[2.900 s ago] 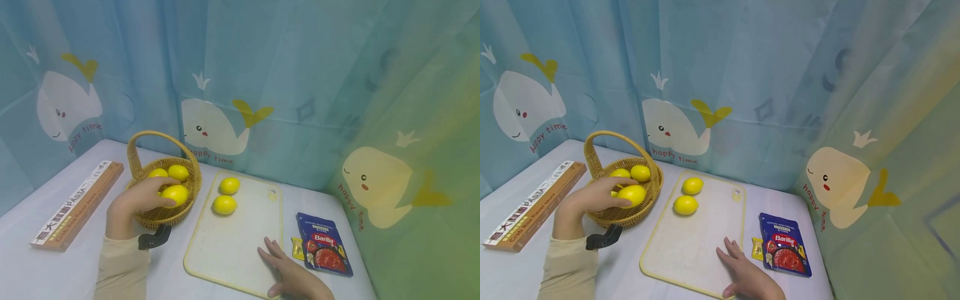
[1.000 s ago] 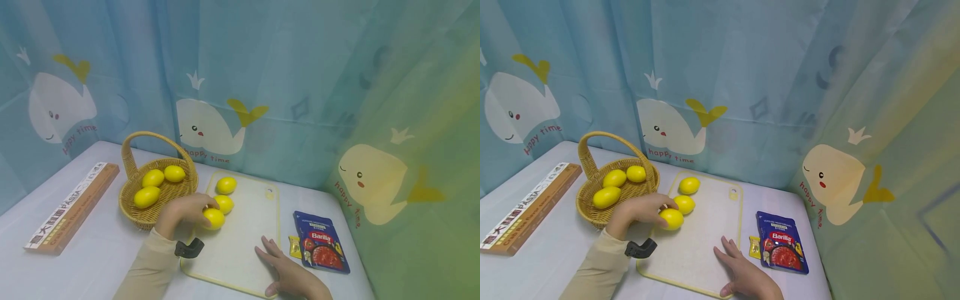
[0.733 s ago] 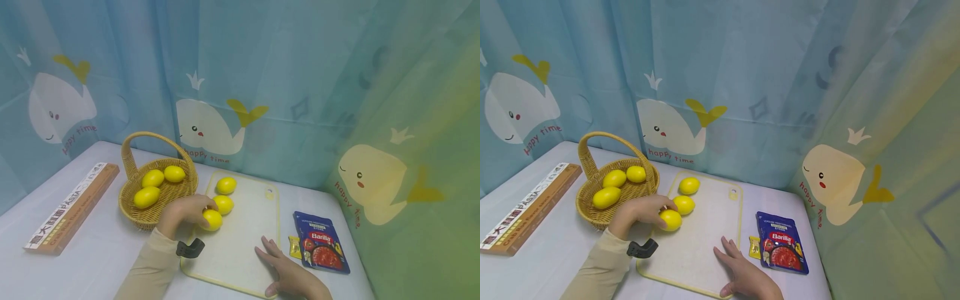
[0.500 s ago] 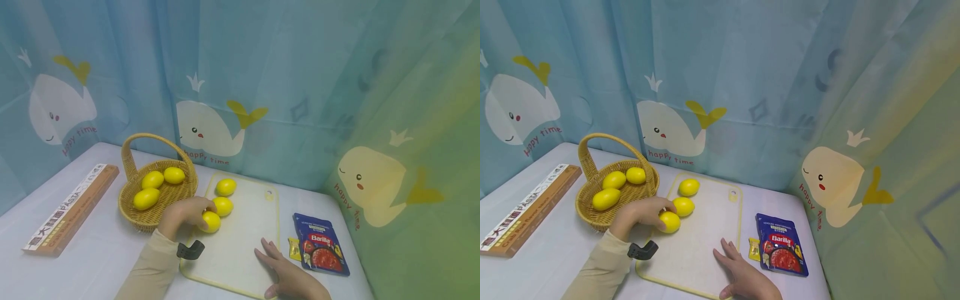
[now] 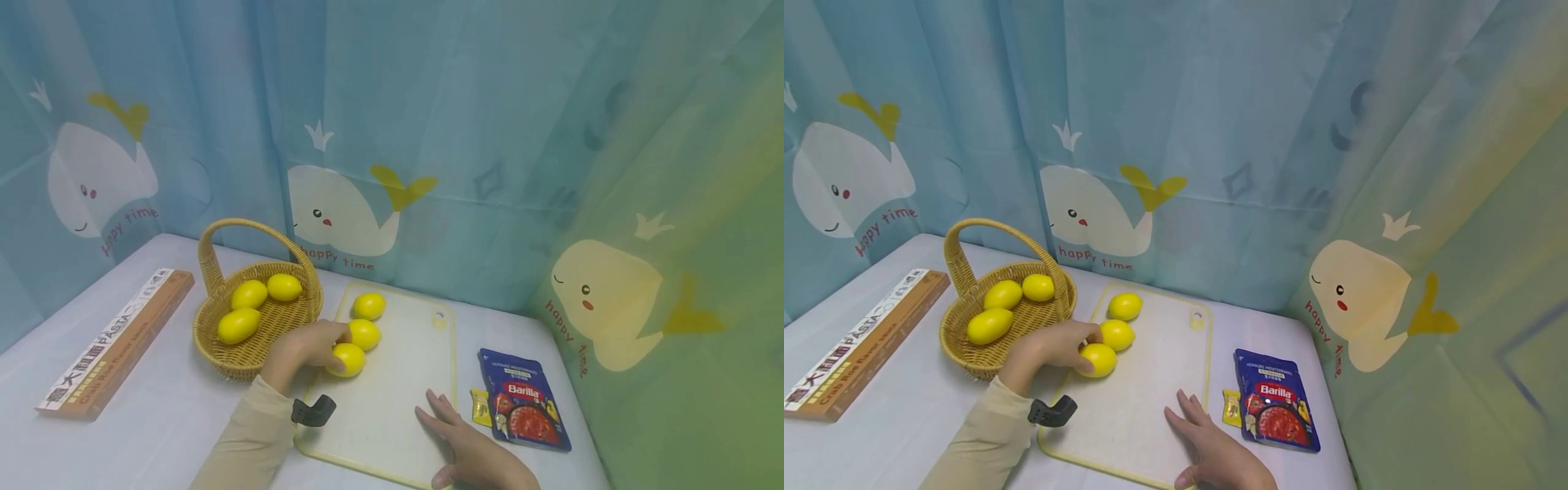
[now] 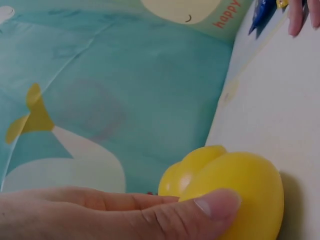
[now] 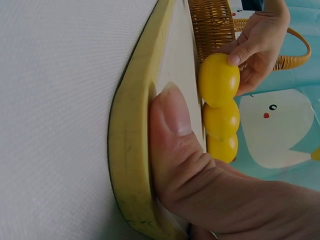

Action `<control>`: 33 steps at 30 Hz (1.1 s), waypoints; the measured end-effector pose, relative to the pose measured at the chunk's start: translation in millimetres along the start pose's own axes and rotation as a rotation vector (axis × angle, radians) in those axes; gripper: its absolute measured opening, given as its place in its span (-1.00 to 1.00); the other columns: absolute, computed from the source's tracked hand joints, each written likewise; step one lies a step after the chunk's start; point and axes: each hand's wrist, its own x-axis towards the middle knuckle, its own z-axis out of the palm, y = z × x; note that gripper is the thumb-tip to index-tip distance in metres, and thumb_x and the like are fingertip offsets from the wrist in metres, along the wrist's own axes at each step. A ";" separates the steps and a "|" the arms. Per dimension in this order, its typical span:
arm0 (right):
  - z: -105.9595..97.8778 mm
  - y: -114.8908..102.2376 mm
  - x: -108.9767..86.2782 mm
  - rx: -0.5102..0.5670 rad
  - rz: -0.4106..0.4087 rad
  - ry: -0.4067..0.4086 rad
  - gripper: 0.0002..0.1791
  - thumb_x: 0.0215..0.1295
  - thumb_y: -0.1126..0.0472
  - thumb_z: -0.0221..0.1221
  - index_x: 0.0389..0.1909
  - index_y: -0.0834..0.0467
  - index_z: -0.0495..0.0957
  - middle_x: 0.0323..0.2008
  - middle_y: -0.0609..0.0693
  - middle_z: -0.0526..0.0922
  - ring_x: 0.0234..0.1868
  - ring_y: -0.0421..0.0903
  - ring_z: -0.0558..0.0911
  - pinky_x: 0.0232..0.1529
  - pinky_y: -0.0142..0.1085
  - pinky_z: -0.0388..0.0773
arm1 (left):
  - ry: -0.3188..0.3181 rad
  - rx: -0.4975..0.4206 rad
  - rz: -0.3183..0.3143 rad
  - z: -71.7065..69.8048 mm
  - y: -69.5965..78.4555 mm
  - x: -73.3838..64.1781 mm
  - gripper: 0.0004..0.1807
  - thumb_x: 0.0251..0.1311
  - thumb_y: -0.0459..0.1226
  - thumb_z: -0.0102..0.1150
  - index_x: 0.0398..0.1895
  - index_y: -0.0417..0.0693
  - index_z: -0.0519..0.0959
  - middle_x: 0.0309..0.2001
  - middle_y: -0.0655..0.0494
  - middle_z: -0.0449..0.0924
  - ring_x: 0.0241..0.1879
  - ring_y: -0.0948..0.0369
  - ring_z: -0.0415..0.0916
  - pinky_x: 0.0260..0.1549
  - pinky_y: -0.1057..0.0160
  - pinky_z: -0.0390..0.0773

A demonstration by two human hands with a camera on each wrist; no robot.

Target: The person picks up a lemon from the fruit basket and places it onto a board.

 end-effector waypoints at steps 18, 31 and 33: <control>-0.9 0.4 -1.0 -0.021 -0.024 0.012 0.12 -0.32 -0.24 0.32 0.43 -0.22 0.13 0.52 0.05 -0.15 0.49 0.23 -0.13 0.36 0.24 -0.03 | 0.015 0.000 0.048 3.9 -4.8 7.8 -0.55 -0.05 -0.26 0.42 -0.03 -0.02 0.53 -0.10 0.13 0.60 -0.13 0.20 0.48 -0.04 0.11 0.52; -0.5 -2.0 -0.7 -0.024 -0.001 0.011 0.11 -0.33 -0.26 0.33 0.42 -0.24 0.14 0.52 0.04 -0.14 0.49 0.23 -0.12 0.35 0.26 -0.03 | 0.052 -0.025 0.065 4.9 -7.2 11.2 -0.54 -0.10 -0.24 0.45 -0.06 -0.04 0.57 -0.18 0.15 0.59 -0.26 0.24 0.44 -0.17 0.18 0.52; -0.4 -1.8 -0.5 -0.029 -0.003 0.012 0.11 -0.32 -0.26 0.32 0.42 -0.24 0.14 0.52 0.03 -0.14 0.48 0.23 -0.12 0.35 0.25 -0.02 | 0.052 -0.026 0.064 4.8 -6.9 11.3 -0.53 -0.10 -0.23 0.45 -0.05 -0.03 0.57 -0.19 0.16 0.59 -0.27 0.24 0.44 -0.17 0.18 0.51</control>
